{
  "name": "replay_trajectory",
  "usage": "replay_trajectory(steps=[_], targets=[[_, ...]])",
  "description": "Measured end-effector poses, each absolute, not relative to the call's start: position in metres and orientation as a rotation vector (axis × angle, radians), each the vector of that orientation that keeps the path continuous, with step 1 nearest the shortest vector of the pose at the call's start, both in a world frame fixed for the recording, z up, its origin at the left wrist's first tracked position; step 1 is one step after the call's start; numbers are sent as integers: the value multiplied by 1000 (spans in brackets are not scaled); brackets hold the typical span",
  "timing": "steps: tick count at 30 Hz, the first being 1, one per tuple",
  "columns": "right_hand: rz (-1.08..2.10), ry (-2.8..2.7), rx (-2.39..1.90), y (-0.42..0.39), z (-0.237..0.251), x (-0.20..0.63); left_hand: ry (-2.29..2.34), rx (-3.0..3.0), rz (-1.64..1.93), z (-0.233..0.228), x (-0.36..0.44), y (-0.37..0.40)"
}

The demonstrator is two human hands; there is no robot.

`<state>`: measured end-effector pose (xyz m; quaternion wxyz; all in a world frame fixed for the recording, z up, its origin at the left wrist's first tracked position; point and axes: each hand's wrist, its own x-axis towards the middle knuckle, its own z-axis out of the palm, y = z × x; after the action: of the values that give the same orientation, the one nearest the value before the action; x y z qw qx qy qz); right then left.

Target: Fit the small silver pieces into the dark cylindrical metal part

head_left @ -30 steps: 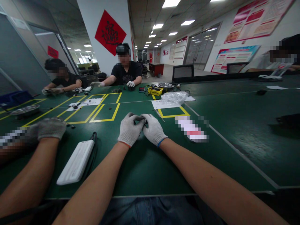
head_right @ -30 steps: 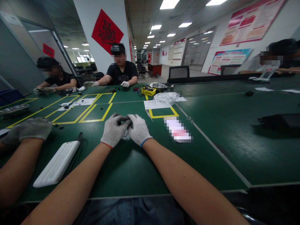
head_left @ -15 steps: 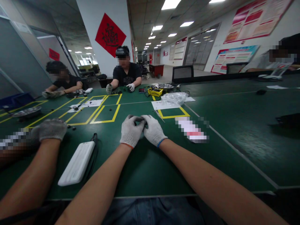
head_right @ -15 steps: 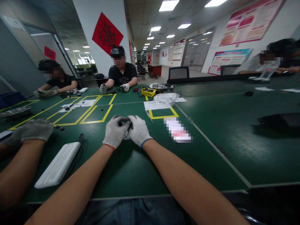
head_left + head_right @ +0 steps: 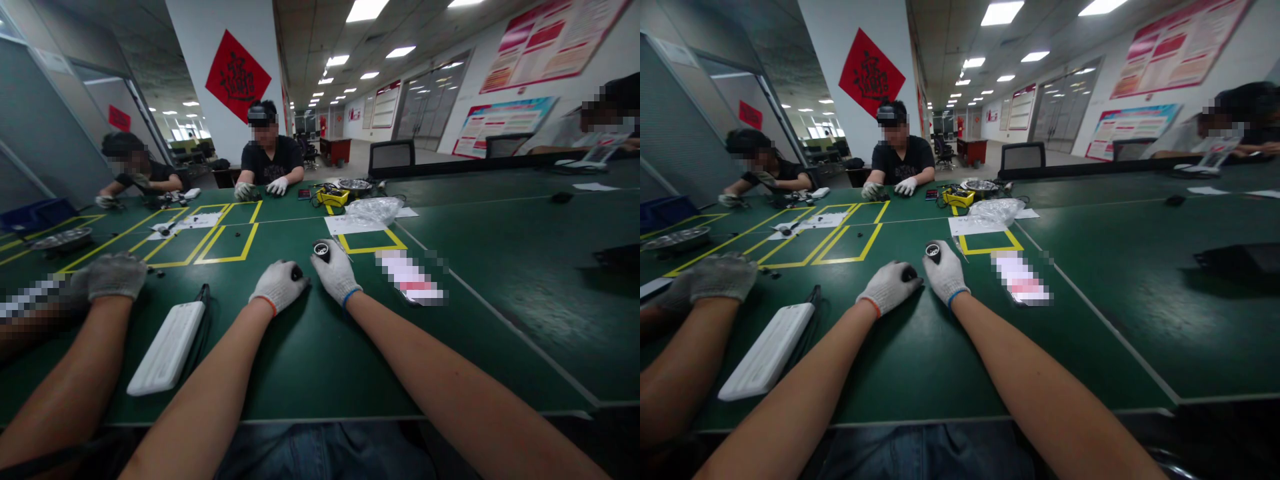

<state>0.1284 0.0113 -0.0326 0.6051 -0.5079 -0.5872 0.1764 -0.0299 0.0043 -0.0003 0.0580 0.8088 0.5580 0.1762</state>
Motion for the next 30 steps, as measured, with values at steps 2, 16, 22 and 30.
replay_trajectory(steps=[2, 16, 22, 30], targets=[[431, -1364, -1184, 11, -32, 128, 1679, 2467, 518, 0, -28, 3], [433, -1421, -1230, 6, -30, 124, 1847, 2436, 387, 4, -27, 0], [431, -1444, -1224, 4, -28, 124, 1784, 2294, 798, 6, -29, 4], [425, -1470, -1231, 2, -25, 123, 1271, 2045, 1259, 7, -27, 6]])
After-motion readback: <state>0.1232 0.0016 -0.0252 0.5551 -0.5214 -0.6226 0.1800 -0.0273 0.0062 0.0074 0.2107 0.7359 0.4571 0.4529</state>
